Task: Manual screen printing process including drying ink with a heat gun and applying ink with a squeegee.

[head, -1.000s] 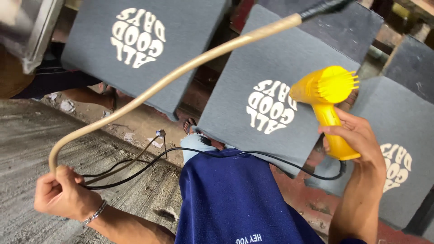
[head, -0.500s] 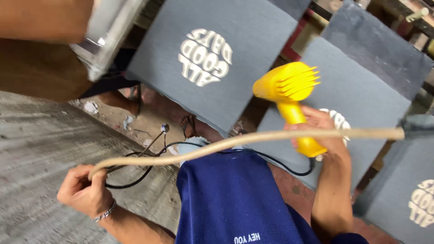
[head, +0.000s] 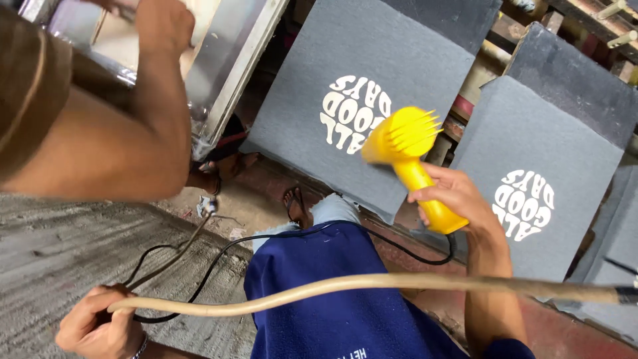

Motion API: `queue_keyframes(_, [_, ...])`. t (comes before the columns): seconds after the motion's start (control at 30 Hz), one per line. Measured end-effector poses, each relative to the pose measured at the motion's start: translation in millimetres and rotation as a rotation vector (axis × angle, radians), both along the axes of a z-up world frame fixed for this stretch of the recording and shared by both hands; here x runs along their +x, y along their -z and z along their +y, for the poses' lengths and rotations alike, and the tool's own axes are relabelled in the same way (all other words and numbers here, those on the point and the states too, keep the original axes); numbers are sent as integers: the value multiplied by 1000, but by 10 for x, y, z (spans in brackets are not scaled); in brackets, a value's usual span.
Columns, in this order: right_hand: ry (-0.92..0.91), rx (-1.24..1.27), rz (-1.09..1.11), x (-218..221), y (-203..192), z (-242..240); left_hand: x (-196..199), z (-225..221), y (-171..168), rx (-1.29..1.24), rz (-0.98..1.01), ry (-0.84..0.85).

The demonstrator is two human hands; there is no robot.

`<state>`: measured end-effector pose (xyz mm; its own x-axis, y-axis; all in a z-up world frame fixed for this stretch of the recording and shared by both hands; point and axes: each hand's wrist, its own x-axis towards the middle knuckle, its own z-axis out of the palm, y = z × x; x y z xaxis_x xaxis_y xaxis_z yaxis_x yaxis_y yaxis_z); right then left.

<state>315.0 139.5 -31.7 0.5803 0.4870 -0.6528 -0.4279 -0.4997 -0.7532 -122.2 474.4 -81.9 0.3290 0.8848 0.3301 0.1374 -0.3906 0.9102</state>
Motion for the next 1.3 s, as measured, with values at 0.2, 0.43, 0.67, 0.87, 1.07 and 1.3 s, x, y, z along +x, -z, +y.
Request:
queue_keyframes(0.2, [73, 113, 1, -142, -21, 328, -320, 229, -58, 15, 28, 97])
queue_keyframes(0.43, [11, 30, 81, -138, -47, 336, -467, 337, -209, -102, 405, 185])
queue_keyframes(0.67, [20, 65, 10, -119, -94, 498, -582, 399, -254, -220, 455, 161])
queue_keyframes(0.87, [7, 117, 38, -174, 21, 697, -549, 479, -110, -145, 325, 204])
queue_keyframes(1.07, [-76, 11, 8, -131, -200, 830, -793, 652, -65, -198, 414, 286])
queue_keyframes(1.3, [51, 109, -84, 30, -8, 1210, -224, 588, -233, -56, 246, 174])
